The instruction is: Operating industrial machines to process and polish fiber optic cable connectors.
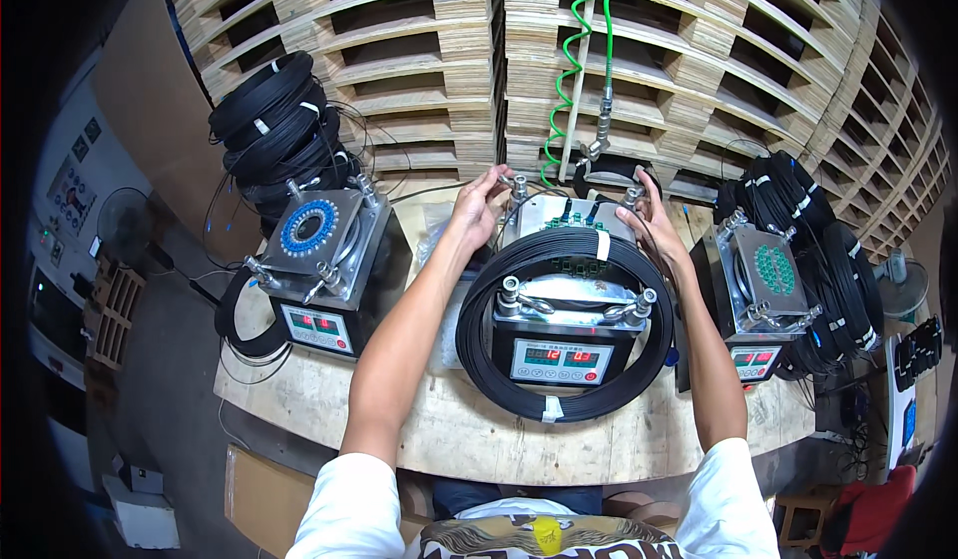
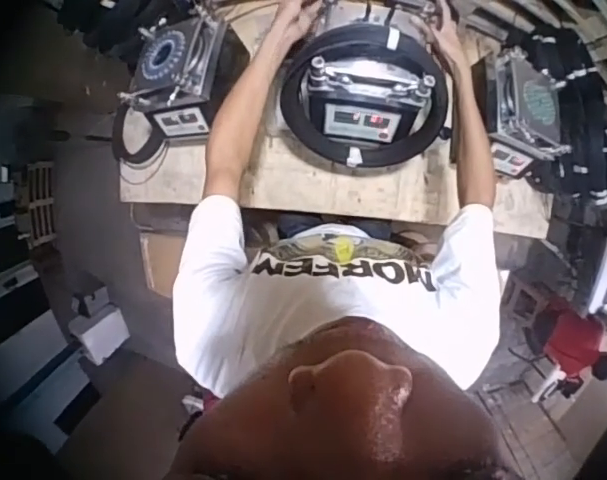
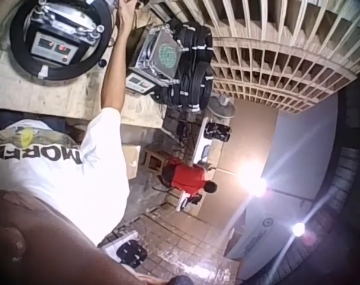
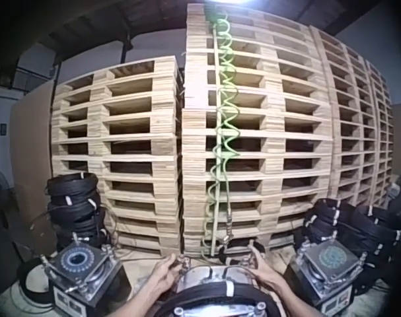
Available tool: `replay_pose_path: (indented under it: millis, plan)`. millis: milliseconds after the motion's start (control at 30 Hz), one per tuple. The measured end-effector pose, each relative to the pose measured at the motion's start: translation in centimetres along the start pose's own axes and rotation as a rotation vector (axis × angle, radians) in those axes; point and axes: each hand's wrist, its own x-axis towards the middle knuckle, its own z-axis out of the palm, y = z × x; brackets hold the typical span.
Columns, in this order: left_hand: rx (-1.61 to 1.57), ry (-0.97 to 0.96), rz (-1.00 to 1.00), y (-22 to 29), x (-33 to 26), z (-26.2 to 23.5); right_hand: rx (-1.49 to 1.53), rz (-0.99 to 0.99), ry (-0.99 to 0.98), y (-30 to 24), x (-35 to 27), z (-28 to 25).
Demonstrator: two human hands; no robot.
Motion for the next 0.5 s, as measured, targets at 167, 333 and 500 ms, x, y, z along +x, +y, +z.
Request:
replay_pose_path:
  millis: [167, 333, 500]
  plan:
    - [0.074, 0.147, -0.139, 0.5, -0.6, 1.0, -0.041, 0.006, 0.011, -0.2, 0.0, 0.0]
    - [-0.015, 0.030, -0.030, -1.3, 0.8, 0.2, -0.014, 0.007, -0.004, -0.6, -0.4, 0.4]
    - [-0.018, 0.018, -0.040, -1.1, 0.2, -1.0, -0.010, -0.014, -0.004, -0.1, -0.1, 0.7]
